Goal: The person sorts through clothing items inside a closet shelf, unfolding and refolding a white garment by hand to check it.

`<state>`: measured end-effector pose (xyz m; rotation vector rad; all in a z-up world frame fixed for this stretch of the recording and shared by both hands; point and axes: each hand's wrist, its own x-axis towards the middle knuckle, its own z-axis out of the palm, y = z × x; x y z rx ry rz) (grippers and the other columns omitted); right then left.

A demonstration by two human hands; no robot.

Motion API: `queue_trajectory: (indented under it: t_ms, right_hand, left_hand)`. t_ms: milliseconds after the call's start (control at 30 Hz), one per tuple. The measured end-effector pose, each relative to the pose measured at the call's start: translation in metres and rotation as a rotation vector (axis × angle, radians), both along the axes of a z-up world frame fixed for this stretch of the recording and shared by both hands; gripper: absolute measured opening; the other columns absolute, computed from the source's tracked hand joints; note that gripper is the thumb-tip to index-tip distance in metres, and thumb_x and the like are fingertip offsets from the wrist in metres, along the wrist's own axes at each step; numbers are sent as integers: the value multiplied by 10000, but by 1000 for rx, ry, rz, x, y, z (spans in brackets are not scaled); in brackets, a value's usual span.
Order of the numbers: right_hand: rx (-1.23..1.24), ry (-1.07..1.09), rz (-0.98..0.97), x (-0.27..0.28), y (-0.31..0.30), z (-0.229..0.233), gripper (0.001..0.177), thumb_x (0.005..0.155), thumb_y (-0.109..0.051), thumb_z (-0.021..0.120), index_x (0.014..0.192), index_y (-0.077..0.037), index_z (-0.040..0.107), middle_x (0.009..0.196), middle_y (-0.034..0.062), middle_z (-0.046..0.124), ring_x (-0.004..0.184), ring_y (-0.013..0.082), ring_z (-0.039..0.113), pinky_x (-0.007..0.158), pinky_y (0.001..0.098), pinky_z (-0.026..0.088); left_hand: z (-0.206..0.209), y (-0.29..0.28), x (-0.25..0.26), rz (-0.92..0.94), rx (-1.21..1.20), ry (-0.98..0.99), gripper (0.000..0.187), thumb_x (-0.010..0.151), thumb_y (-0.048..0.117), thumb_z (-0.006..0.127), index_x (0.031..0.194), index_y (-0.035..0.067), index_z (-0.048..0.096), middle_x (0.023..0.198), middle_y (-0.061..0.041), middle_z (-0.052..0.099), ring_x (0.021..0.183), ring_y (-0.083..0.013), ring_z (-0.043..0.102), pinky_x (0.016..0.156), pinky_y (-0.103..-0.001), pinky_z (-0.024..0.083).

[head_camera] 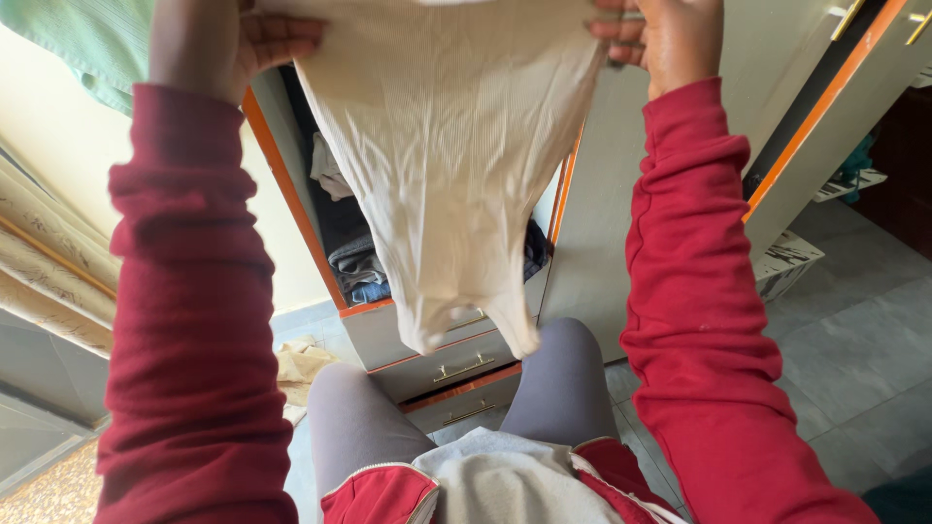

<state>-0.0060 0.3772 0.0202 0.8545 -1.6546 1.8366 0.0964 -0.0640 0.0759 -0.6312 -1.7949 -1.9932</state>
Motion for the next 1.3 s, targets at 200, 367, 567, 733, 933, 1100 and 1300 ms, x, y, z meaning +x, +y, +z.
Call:
queue_trajectory:
  t_ms: [200, 367, 567, 733, 933, 1100, 1300]
  right_hand:
    - [41, -65, -268, -2, -5, -8, 178, 1062, -186, 622, 954, -53, 671, 703, 22, 649, 501, 88, 596, 468, 234, 446]
    - [77, 154, -403, -42, -4, -27, 214, 1081, -139, 679, 926, 9, 665, 740, -5, 592, 561, 84, 467, 499, 259, 414]
    - [70, 115, -396, -42, -14, -30, 157, 1074, -136, 643, 999, -16, 711, 831, -54, 674, 733, 44, 613, 599, 241, 485]
    - [111, 154, -443, -30, -11, -25, 183, 1091, -130, 649, 981, 16, 670, 792, -15, 601, 691, 97, 528, 627, 286, 472]
    - [351, 494, -866, -20, -27, -29, 102, 1018, -74, 730, 972, 10, 696, 799, 106, 631, 664, 181, 598, 610, 318, 478]
    - [146, -69, -429, -9, -43, -26, 165, 1025, -103, 540, 970, 17, 640, 682, 85, 660, 523, 146, 647, 449, 263, 506]
    - [161, -333, -164, -16, -52, -31, 251, 1076, -200, 482, 1031, 32, 564, 759, 156, 740, 514, 177, 670, 424, 251, 438]
  left_hand:
    - [-24, -17, 25, -274, -303, 63, 353, 1045, -33, 562, 1396, -42, 526, 1306, -127, 648, 1229, -225, 673, 1100, -364, 584]
    - [-40, -13, 16, -28, -607, 150, 429, 996, -55, 631, 1420, -43, 566, 1300, -128, 678, 1208, -190, 677, 1078, -288, 562]
    - [-46, -12, 3, 171, -545, 130, 189, 1099, 38, 644, 1211, -114, 647, 1039, -139, 737, 920, -175, 766, 850, -281, 665]
    - [-47, -7, 6, 217, -266, 185, 183, 1156, 138, 594, 1139, -37, 542, 860, -119, 659, 585, -166, 678, 473, -255, 527]
    - [-47, 19, 17, 513, -515, 122, 237, 1110, 224, 591, 1049, -5, 597, 648, -64, 605, 422, -143, 544, 358, -284, 425]
    - [-52, 29, 19, 607, -551, 155, 268, 1102, 258, 598, 1029, 0, 599, 602, -11, 588, 422, -81, 576, 348, -254, 420]
    - [-54, 19, 15, 435, -433, -100, 322, 1071, 283, 628, 950, -15, 643, 547, -37, 533, 381, -82, 458, 342, -244, 330]
